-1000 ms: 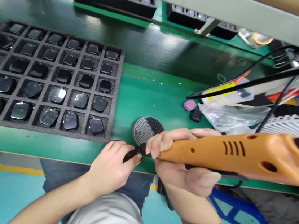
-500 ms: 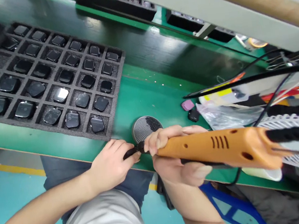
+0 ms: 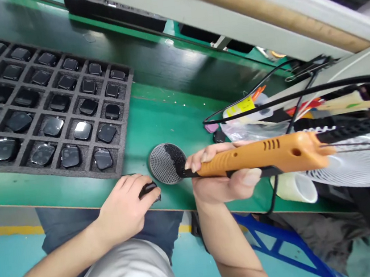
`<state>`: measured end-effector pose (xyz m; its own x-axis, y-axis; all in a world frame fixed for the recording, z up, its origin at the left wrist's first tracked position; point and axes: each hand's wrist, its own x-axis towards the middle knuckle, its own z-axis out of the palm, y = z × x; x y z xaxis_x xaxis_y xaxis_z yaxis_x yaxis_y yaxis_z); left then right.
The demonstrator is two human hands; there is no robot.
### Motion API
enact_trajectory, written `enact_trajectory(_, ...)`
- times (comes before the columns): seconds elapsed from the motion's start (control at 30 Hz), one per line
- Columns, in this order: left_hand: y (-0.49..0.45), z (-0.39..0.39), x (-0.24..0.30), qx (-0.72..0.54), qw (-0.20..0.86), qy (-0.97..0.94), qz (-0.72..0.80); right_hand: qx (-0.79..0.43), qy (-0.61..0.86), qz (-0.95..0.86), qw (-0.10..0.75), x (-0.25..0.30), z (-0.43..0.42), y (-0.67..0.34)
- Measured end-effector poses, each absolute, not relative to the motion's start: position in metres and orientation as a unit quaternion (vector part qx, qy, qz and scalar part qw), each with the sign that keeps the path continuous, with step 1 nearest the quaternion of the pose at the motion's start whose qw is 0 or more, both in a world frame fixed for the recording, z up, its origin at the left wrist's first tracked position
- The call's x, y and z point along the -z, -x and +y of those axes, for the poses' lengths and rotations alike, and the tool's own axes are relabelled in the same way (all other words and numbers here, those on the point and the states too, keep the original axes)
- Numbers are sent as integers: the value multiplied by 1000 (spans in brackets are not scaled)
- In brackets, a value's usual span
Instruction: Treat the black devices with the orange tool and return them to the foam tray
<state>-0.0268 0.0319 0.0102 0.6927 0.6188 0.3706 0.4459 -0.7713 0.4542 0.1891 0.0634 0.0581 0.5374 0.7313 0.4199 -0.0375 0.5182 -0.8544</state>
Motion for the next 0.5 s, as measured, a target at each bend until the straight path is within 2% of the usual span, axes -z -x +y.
enact_trajectory(0.5, 27, 29, -12, -244, 169, -911, 285, -257, 399, -417, 776, -52, 64, -190)
